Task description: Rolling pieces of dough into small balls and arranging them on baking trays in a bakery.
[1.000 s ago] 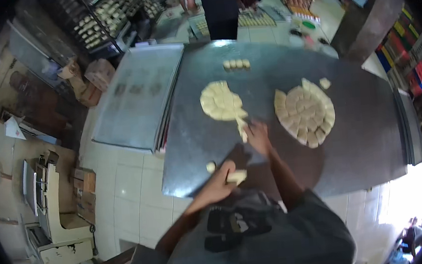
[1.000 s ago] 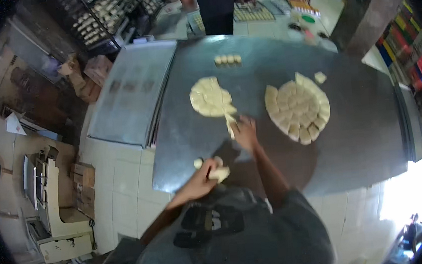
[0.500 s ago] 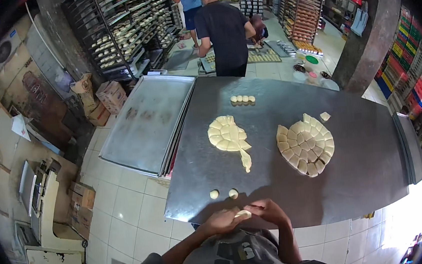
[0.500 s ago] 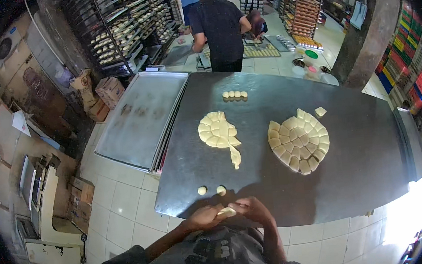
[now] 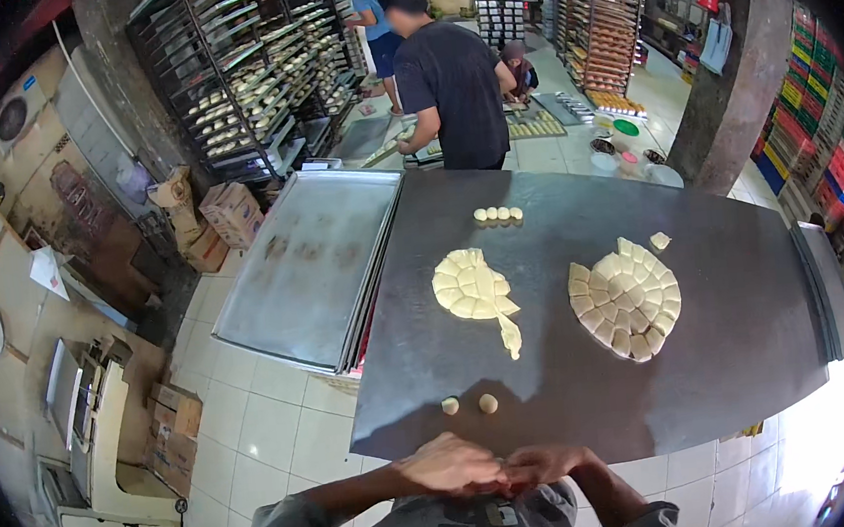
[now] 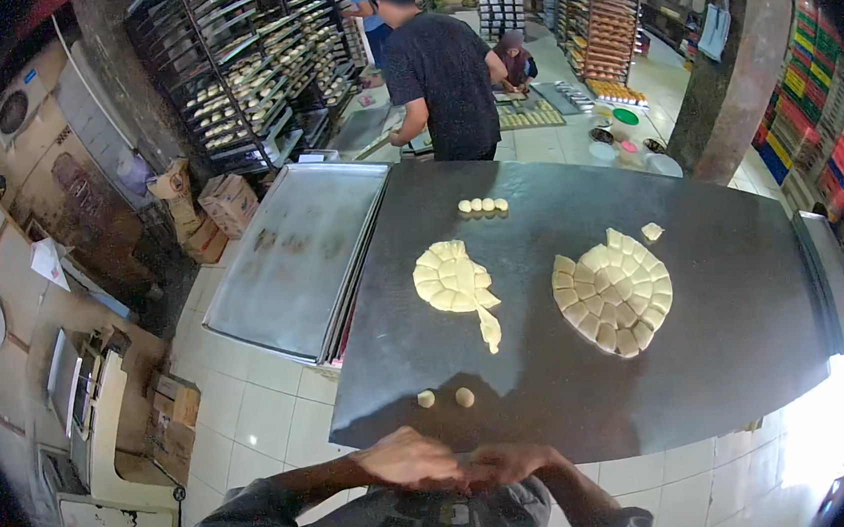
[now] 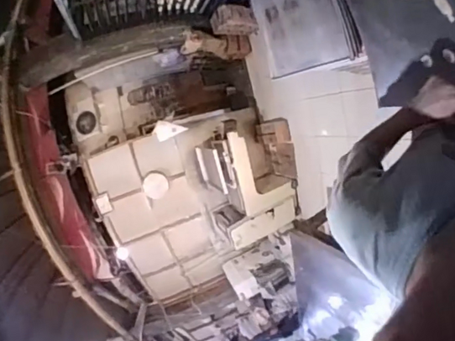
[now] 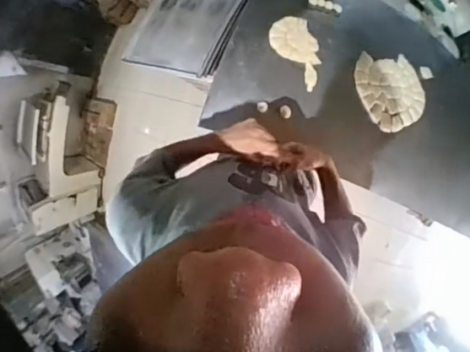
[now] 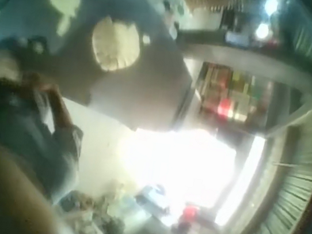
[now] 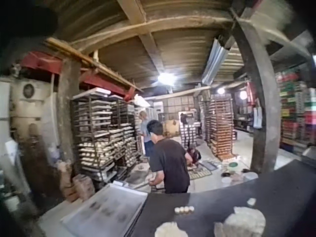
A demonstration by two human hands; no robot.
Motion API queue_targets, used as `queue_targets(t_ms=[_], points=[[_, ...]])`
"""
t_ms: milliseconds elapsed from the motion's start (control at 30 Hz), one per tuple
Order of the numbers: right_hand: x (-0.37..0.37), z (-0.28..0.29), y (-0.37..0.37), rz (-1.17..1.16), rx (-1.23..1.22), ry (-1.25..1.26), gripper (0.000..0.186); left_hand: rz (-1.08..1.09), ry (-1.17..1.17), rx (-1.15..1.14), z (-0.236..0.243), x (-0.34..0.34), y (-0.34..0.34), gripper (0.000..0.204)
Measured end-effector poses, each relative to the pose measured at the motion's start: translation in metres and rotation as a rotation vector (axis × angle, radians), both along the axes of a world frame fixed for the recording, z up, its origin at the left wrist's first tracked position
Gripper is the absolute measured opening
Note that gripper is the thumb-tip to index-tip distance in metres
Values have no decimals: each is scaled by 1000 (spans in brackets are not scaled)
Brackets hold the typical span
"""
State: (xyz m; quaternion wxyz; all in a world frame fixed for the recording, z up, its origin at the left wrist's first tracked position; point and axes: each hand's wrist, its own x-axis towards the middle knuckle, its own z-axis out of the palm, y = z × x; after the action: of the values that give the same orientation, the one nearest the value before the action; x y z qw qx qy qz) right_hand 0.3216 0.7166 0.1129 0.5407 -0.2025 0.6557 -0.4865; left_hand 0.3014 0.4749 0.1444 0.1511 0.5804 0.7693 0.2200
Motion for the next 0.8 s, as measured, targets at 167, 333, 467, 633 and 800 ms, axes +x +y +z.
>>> queue_targets(t_ms=[167,333,467,633,800], points=[[10,-82,90,-657,-399,56,34,459,111,194,-57,-8,-36,15],[58,-197,82,-1373,361,532,34,1068,120,-93,-202,21,-83,35],[48,-217,139,-658,997,1264,56,1227,392,51,-230,-42,-91,44],[-57,-274,148,-1256,911,1200,51,1223,814,-237,-129,-54,18,12],[-55,-257,164,-1214,1046,1402,36,1242,390,357,-241,-76,-42,15]])
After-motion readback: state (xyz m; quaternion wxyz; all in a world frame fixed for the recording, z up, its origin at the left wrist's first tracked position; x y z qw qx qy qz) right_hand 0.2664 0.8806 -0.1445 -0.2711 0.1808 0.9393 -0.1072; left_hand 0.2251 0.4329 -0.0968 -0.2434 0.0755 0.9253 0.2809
